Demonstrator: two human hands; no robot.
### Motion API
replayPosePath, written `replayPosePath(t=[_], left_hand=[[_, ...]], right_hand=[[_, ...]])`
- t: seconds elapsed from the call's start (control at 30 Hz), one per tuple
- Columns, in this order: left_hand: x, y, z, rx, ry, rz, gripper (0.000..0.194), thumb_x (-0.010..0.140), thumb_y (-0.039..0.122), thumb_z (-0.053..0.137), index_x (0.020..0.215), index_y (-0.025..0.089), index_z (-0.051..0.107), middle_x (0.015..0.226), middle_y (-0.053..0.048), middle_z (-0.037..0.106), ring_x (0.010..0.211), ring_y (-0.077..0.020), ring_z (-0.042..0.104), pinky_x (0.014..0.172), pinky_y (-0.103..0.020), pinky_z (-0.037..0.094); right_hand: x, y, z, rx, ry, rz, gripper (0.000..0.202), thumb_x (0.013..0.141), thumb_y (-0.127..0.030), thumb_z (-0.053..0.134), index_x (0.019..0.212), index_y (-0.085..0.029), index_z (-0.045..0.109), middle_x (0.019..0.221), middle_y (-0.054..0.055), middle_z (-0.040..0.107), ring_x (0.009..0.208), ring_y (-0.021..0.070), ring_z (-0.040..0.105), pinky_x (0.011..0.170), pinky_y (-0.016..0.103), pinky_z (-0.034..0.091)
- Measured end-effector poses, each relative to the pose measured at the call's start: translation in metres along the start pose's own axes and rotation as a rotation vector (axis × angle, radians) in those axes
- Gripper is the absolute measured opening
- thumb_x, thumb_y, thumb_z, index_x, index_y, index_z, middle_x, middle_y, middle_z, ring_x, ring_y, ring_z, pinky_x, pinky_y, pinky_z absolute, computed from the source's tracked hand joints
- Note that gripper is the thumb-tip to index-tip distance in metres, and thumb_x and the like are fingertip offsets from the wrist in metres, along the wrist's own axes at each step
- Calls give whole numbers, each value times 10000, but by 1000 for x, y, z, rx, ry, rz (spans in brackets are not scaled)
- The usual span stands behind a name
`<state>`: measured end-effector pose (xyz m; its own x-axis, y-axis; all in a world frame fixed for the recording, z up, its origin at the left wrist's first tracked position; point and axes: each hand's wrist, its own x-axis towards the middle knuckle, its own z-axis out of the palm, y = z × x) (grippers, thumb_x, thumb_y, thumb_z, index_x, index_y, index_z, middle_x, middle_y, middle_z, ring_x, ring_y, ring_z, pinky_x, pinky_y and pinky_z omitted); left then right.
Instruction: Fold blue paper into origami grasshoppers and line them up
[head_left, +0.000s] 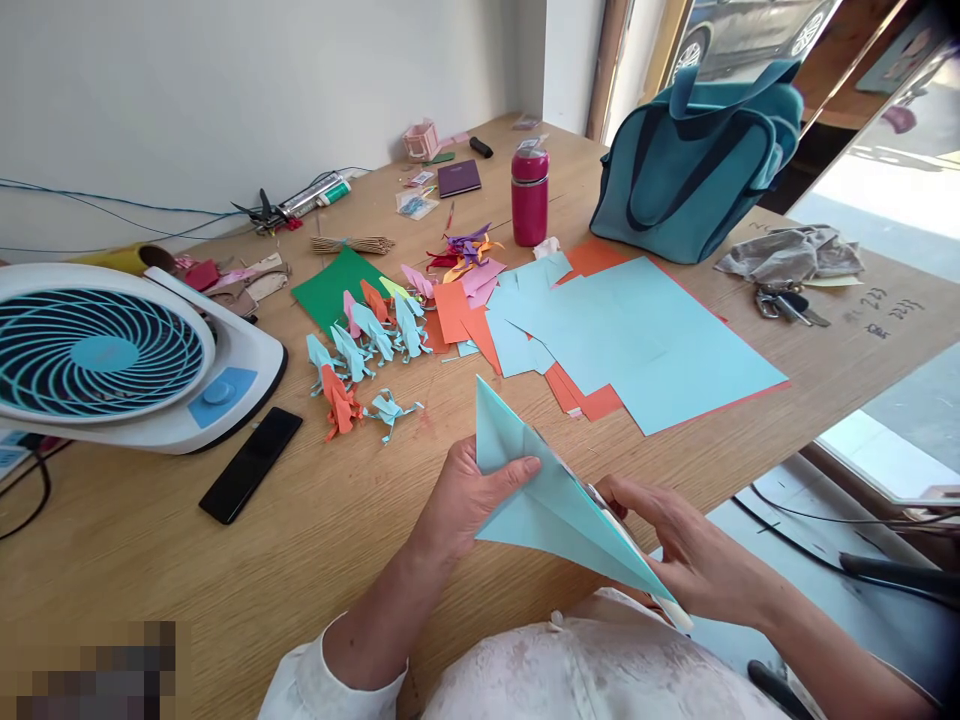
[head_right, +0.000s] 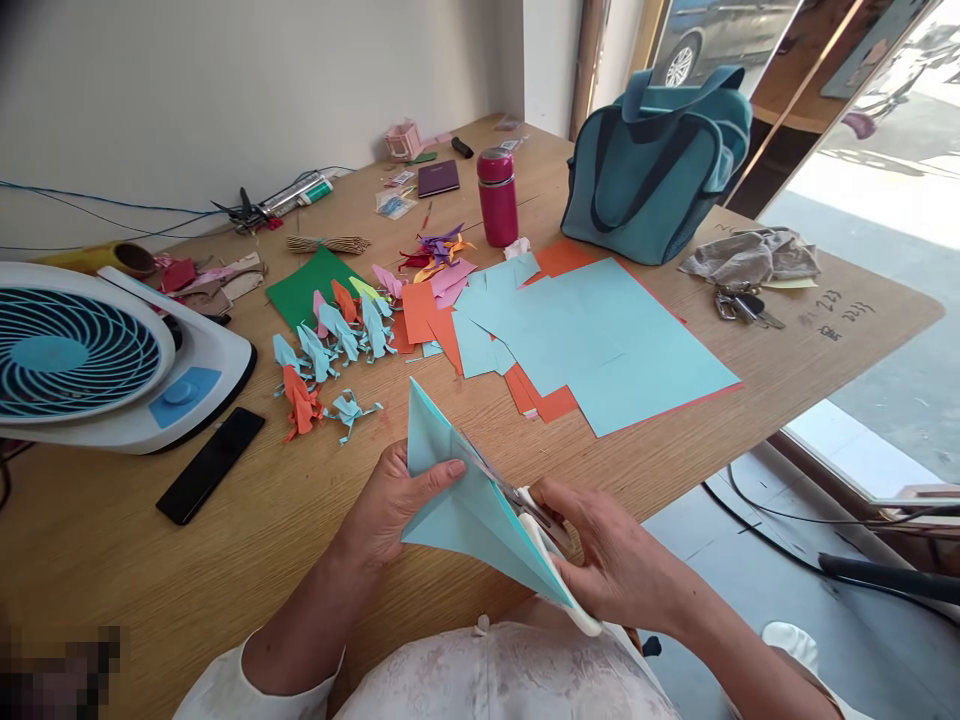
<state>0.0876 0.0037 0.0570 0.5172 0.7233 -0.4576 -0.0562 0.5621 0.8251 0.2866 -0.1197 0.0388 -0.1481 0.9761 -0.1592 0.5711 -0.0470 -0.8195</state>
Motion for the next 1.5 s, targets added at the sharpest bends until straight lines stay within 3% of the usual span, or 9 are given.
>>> replayPosePath(t=[0.1,0.3,0.5,0.8,1.5], left_hand=[[0,-2,-2,25,-4,27,313,640,350,889,839,150,754,789,-47,765,674,-163,694,656,-276,586],[2,-6,-7,82,-23,88,219,688,325,864,791,162,762,788,-22,761,666,-131,675,672,-249,573],[2,-6,-6,66,-14,39,250,670,343,874,797,163,753,784,-16,753,671,-133,666,677,-259,571],[-1,-6,-7,183,33,87,230,699,341,853,817,175,745,787,0,749,680,-120,651,672,-236,556],[-3,-3,-9,180,35,105,234,668,352,869,756,172,748,744,-3,740,648,-122,636,635,-227,532]], right_hand=[[0,0,-1,-48,-78,21,226,977,-421,445,862,-228,469,802,-9,568,685,132,491,600,260,402],[1,-2,-5,-177,-22,-60,189,977,-394,432,910,-219,459,788,-1,540,678,144,464,634,292,402],[4,0,-1,-247,88,-136,179,957,-365,465,864,-213,453,736,0,523,645,150,453,597,297,371],[5,-1,-3,-241,85,-164,213,954,-366,488,819,-225,403,706,-14,502,617,141,423,581,283,353],[6,2,-3,-223,98,-208,277,960,-365,474,763,-231,332,679,-21,443,599,135,365,577,274,334]])
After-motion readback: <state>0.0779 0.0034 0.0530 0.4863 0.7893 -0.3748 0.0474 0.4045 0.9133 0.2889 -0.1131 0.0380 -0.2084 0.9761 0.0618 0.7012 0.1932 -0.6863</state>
